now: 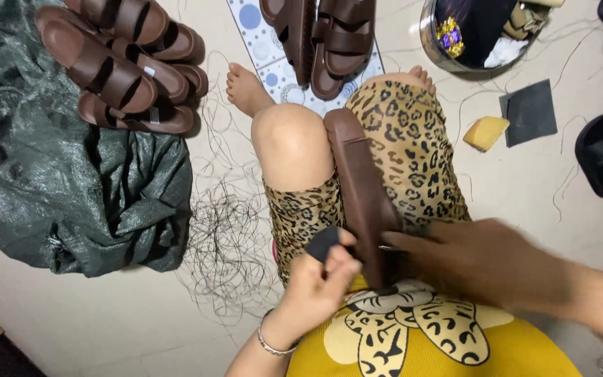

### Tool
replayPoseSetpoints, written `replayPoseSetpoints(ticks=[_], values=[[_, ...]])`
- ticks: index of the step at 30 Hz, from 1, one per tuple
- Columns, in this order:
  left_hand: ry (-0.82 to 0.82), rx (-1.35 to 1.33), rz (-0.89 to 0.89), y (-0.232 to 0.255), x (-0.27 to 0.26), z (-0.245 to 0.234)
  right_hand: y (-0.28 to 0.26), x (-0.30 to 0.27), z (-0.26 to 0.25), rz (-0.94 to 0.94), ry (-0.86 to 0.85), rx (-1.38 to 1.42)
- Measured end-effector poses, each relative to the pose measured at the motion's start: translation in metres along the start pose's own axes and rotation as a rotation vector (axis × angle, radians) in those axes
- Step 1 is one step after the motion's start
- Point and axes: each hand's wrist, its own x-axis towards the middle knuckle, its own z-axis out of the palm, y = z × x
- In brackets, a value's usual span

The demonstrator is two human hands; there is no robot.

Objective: Hand-stitching the sole of a brown sandal using a needle and black thread while sitting on the floor.

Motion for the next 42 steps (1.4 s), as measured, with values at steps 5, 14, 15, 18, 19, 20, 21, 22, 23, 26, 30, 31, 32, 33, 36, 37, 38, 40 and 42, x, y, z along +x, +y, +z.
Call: replayPoseSetpoints(ticks=[5,14,15,18,19,20,21,22,23,26,30,31,32,33,36,37,38,40,42], values=[[0.342,-0.263,-0.125,-0.016,-0.001,-0.017,0.022,-0.033,-0.069,0.439,0.137,0.374],[0.206,0.339,0.337,-0.027,-0.004,0.014,-0.002,0.014,0.014,0.017,-0.279,-0.043],[0.205,0.337,0.339,-0.029,-0.004,0.016,-0.004,0.013,0.011,0.019,-0.28,-0.045],[0.119,0.295,0.307,-0.033,-0.007,0.023,-0.014,0.016,-0.003,0.006,-0.167,-0.083],[0.157,0.292,0.282,-0.035,-0.008,0.026,-0.019,0.019,-0.01,0.032,-0.241,-0.086],[0.191,0.29,0.258,-0.037,-0.008,0.029,-0.025,0.021,-0.016,0.062,-0.312,-0.088],[0.189,0.289,0.259,-0.04,-0.01,0.033,-0.034,0.03,-0.01,0.063,-0.313,-0.088],[0.22,0.262,0.181,-0.042,-0.011,0.037,-0.043,0.038,-0.005,-0.014,-0.163,-0.21],[0.25,0.234,0.103,-0.044,-0.012,0.041,-0.052,0.047,0.0,-0.089,-0.011,-0.332],[0.29,0.19,0.196,-0.048,-0.016,0.041,-0.06,0.058,0.01,0.061,-0.115,-0.22],[0.388,0.138,0.285,-0.044,-0.01,0.034,-0.039,0.051,-0.002,-0.12,0.236,-0.204],[0.321,0.209,0.177,-0.045,-0.011,0.03,-0.039,0.05,-0.002,-0.043,0.194,-0.105],[0.256,0.277,0.066,-0.047,-0.013,0.027,-0.04,0.049,-0.002,0.031,0.147,-0.005],[0.259,0.275,0.065,-0.04,-0.014,0.027,-0.037,0.045,-0.004,0.029,0.145,-0.006],[0.082,0.459,0.17,-0.029,-0.013,0.022,-0.017,0.023,-0.015,0.002,-0.08,-0.048],[0.144,0.387,0.23,-0.032,-0.013,0.019,-0.001,0.007,-0.02,-0.251,0.013,-0.228],[0.206,0.309,0.288,-0.036,-0.013,0.018,0.015,-0.01,-0.026,-0.504,0.099,-0.407],[0.269,0.207,0.315,-0.033,-0.011,0.008,0.024,-0.022,-0.051,-0.054,-0.055,-0.025],[0.326,0.104,0.342,-0.029,-0.014,0.001,0.022,-0.019,-0.057,0.406,-0.205,0.354]])
